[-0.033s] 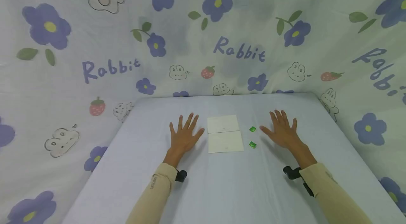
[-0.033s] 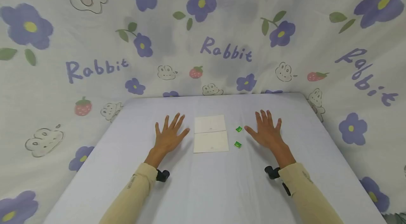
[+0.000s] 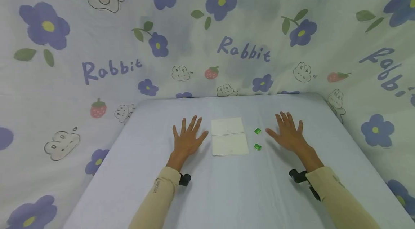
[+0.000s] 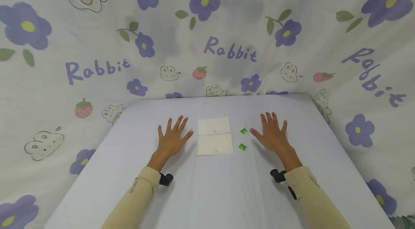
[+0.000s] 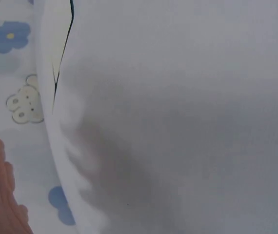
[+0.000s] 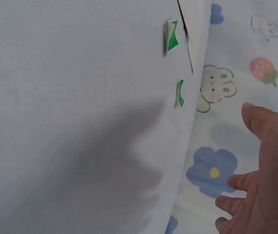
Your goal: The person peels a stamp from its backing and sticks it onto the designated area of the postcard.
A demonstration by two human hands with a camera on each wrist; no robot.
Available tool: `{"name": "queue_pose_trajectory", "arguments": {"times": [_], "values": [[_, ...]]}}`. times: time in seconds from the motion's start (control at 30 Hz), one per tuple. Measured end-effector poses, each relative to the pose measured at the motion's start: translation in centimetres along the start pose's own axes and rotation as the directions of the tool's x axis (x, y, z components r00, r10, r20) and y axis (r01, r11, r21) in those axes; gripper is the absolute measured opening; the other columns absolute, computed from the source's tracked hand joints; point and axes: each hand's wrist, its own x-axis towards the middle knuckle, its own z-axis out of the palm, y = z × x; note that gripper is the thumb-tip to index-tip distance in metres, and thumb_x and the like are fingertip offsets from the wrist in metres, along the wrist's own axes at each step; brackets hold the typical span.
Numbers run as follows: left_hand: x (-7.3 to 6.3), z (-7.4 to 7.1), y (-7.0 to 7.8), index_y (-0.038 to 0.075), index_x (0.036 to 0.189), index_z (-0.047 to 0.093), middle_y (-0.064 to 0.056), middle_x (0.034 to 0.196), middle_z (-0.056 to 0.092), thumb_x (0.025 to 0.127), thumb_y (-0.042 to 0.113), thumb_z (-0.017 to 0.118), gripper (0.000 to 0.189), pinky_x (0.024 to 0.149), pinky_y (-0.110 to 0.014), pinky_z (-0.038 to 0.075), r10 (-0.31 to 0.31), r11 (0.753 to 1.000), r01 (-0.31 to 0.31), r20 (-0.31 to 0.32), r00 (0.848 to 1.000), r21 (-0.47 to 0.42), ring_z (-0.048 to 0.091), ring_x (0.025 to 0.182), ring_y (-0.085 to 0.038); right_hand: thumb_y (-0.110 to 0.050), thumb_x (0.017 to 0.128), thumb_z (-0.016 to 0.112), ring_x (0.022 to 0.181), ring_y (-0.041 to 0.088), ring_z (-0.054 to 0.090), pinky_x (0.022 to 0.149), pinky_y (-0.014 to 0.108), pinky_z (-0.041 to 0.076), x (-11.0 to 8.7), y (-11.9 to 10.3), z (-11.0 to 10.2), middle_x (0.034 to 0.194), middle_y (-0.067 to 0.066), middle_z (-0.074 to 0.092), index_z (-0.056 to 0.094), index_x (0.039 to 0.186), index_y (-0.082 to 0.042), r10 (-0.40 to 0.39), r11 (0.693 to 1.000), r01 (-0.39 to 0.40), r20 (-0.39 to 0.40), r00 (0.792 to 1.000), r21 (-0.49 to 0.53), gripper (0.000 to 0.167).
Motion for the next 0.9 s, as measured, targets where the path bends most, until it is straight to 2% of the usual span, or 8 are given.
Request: {"name": "queue_pose_trajectory", "arguments": {"times": [0.17, 0.27, 0.4, 0.5, 0.57, 0.67, 0.77, 0.9], "values": [[0.2, 0.2, 0.3, 0.029, 0.161, 0.016, 0.005, 0.167, 0.006, 0.098, 0.073, 0.028, 0.078, 0.112, -0.07, -0.006, 0.023, 1.0, -0.022, 0.001, 1.0, -0.02, -0.006, 0.151, -0.036, -0.062, 0.099, 0.046, 0.148, 0.047, -0.002, 0.106, 0.076, -0.006, -0.6, 0.5, -0.3, 0.161, 0.03, 0.01, 0.018, 0.156, 0.005, 0.014, 1.0, -0.014, 0.002, 1.0, 0.002, 0.092], [0.4, 0.0, 0.4, 0.029, 0.161, 0.018, 0.004, 0.167, 0.008, 0.098, 0.072, 0.031, 0.078, 0.112, -0.07, -0.005, 0.033, 0.999, -0.033, -0.012, 0.999, -0.036, -0.004, 0.152, -0.036, -0.057, 0.1, 0.049, 0.148, 0.048, 0.001, 0.106, 0.076, -0.004, -0.9, 0.5, -0.4, 0.16, 0.03, 0.013, 0.021, 0.155, 0.006, -0.004, 1.0, 0.005, -0.015, 1.0, 0.013, 0.088], [0.4, -0.1, 0.5, 0.027, 0.161, 0.02, 0.002, 0.167, 0.011, 0.098, 0.068, 0.038, 0.077, 0.114, -0.068, -0.001, 0.037, 0.996, -0.04, -0.034, 0.999, -0.082, 0.0, 0.152, -0.035, -0.041, 0.1, 0.058, 0.144, 0.046, 0.018, 0.108, 0.074, 0.01, -1.2, 0.4, -0.2, 0.154, 0.029, 0.027, 0.037, 0.148, 0.006, -0.069, 0.997, 0.072, -0.103, 0.992, 0.023, 0.07], [0.3, 0.1, 0.4, 0.026, 0.161, 0.022, -0.001, 0.167, 0.015, 0.098, 0.065, 0.042, 0.077, 0.115, -0.065, 0.006, 0.045, 0.991, -0.052, -0.061, 0.997, -0.124, 0.006, 0.152, -0.034, -0.027, 0.096, 0.065, 0.137, 0.045, 0.032, 0.103, 0.072, 0.023, -1.3, 0.3, 0.2, 0.145, 0.027, 0.04, 0.051, 0.137, 0.004, -0.106, 0.994, 0.112, -0.191, 0.976, 0.02, 0.054], [0.2, 0.3, 0.4, 0.024, 0.16, 0.024, -0.004, 0.165, 0.02, 0.099, 0.062, 0.044, 0.075, 0.115, -0.064, 0.012, 0.049, 0.982, -0.064, -0.087, 0.995, -0.177, 0.014, 0.151, -0.034, -0.023, 0.094, 0.068, 0.133, 0.046, 0.037, 0.1, 0.071, 0.027, -1.5, 0.2, 0.4, 0.141, 0.025, 0.045, 0.056, 0.131, 0.003, -0.115, 0.992, 0.124, -0.228, 0.967, 0.029, 0.047], [-0.1, 0.4, 0.5, 0.021, 0.158, 0.03, -0.008, 0.161, 0.029, 0.1, 0.056, 0.049, 0.071, 0.115, -0.062, 0.017, 0.037, 0.949, -0.075, -0.128, 0.991, -0.306, 0.023, 0.148, -0.034, -0.02, 0.092, 0.07, 0.129, 0.047, 0.041, 0.098, 0.072, 0.028, -1.7, -0.1, 0.6, 0.137, 0.024, 0.048, 0.06, 0.127, 0.002, -0.121, 0.988, 0.141, -0.255, 0.959, 0.062, 0.042], [-0.5, 0.5, 0.7, 0.022, 0.157, 0.034, -0.009, 0.158, 0.034, 0.099, 0.052, 0.053, 0.067, 0.115, -0.061, 0.016, 0.022, 0.899, -0.086, -0.152, 0.988, -0.43, 0.027, 0.146, -0.033, -0.016, 0.091, 0.071, 0.125, 0.049, 0.043, 0.096, 0.072, 0.029, -1.9, -0.5, 0.6, 0.133, 0.024, 0.05, 0.062, 0.123, 0.003, -0.131, 0.982, 0.162, -0.276, 0.952, 0.095, 0.039], [-0.9, 0.6, 1.2, 0.025, 0.155, 0.037, -0.007, 0.157, 0.035, 0.098, 0.054, 0.055, 0.066, 0.115, -0.061, 0.016, 0.021, 0.835, -0.103, -0.155, 0.988, -0.54, 0.027, 0.146, -0.031, -0.015, 0.091, 0.072, 0.124, 0.049, 0.042, 0.096, 0.07, 0.028, -2.3, -1.0, 0.7, 0.13, 0.024, 0.051, 0.064, 0.121, 0.002, -0.108, 0.974, 0.159, -0.285, 0.952, 0.16, 0.036]]}}
